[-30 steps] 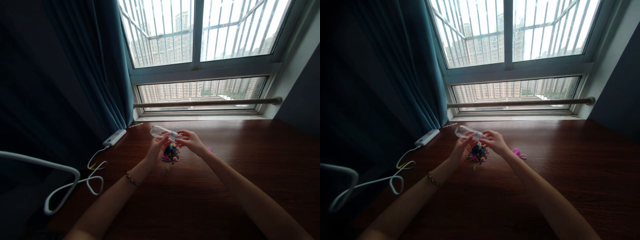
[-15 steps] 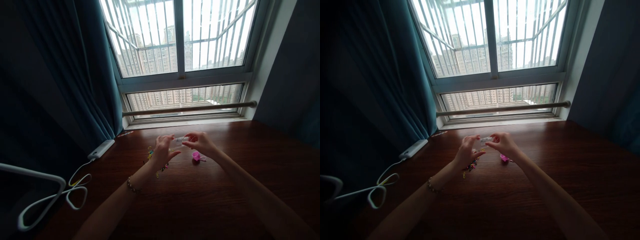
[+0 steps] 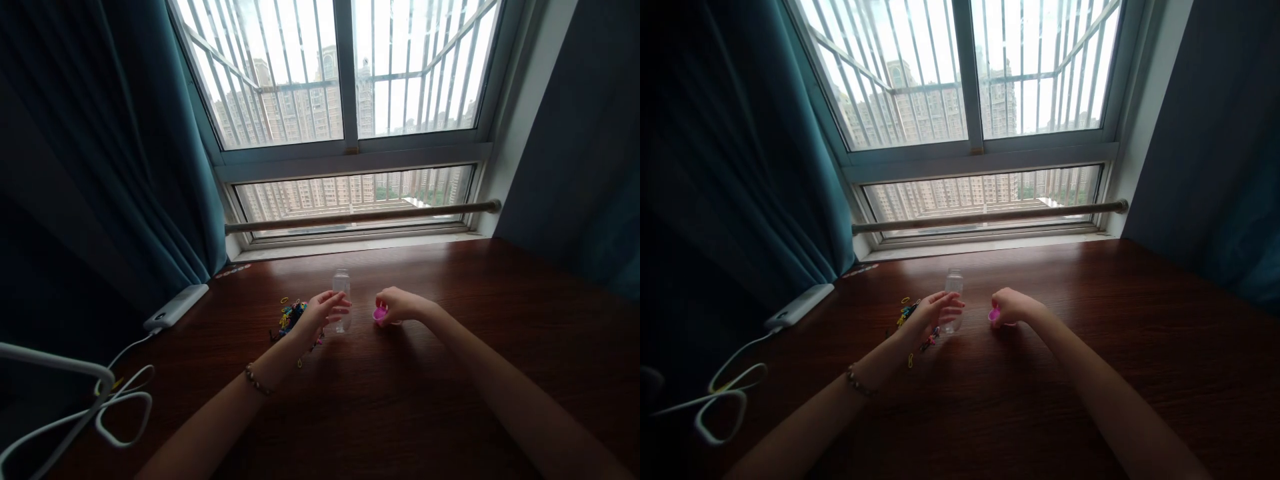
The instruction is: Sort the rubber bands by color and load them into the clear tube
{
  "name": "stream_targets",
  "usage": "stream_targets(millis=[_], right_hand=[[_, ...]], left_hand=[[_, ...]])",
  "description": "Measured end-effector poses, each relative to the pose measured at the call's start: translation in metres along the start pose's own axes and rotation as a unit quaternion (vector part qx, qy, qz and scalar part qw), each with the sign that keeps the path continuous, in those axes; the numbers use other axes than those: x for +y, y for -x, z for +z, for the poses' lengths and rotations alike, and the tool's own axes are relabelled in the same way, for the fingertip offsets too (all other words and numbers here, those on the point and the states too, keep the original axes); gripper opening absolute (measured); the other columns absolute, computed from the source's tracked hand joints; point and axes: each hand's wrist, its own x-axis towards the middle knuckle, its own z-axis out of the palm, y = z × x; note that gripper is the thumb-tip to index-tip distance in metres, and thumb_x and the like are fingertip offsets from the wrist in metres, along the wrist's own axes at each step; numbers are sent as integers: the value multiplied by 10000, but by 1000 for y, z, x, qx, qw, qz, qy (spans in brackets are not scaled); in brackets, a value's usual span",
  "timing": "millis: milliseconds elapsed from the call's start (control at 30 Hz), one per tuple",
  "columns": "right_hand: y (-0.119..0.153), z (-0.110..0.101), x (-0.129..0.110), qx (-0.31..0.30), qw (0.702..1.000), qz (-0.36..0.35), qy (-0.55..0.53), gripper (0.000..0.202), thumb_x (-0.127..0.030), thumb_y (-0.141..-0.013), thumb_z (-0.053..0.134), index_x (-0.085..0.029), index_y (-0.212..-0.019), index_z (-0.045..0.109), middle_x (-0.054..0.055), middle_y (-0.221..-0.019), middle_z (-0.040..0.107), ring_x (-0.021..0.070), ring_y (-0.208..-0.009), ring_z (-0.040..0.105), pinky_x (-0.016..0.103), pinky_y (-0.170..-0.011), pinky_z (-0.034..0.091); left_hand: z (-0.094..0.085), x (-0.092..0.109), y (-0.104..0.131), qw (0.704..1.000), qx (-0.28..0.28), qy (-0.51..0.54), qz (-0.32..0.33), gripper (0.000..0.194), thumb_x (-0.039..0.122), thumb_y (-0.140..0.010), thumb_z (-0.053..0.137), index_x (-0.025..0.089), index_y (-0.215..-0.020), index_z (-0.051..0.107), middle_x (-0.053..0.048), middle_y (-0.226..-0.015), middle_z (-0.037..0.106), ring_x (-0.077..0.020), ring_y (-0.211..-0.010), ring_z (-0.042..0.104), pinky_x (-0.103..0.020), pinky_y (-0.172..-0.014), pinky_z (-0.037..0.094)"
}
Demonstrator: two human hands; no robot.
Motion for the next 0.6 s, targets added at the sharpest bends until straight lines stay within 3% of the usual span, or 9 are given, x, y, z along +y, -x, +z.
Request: stream_targets(millis=[133,267,333,433,500,600], right_hand=[[-2,-7,-1,49,999,0,-19,270,-347,-561,672,-146,-739,648,38,-691,608,174,-656,568,238,-563,409],[7,-28,-9,118,992,3,-48,302,-314,-635,618,-135,-879,614,60,-868,595,142,-712,571,220,-607,430],[12,-38,-13,153,985,-16,-79,329,-303,-627,636,-141,-913,612,60,-910,582,135,-729,569,216,-616,438],[17,-47,-19,188,971,-60,-134,373,-284,-607,669,-157,-954,620,47,-879,590,134,-722,566,226,-620,447],[18,-48,-22,191,964,-77,-169,436,-277,-602,682,-165,-1015,596,38,-865,601,131,-705,567,232,-616,453],[17,-48,-26,198,955,-101,-198,474,-262,-609,687,-171,-1057,561,37,-870,618,133,-718,573,245,-641,464]], left_hand=[[1,0,-3,1000,-15,-19,10,389,445,-691,604,143,-934,572,-94,-894,642,-153,-741,606,-250,-648,434],[0,-1,-3,986,15,-144,79,388,419,-667,635,136,-923,569,-60,-808,628,-147,-698,586,-243,-623,430],[0,-1,-1,957,66,-242,146,404,420,-626,667,151,-915,578,-42,-790,615,-155,-694,573,-253,-623,430],[0,2,4,884,127,-380,242,413,418,-606,685,191,-938,589,-35,-830,604,-182,-770,553,-288,-688,425],[1,5,8,844,138,-436,281,393,408,-622,678,208,-949,589,-34,-838,597,-194,-801,536,-308,-720,414],[3,10,12,814,136,-473,309,366,406,-642,666,219,-946,589,-34,-830,587,-200,-799,521,-317,-721,406]])
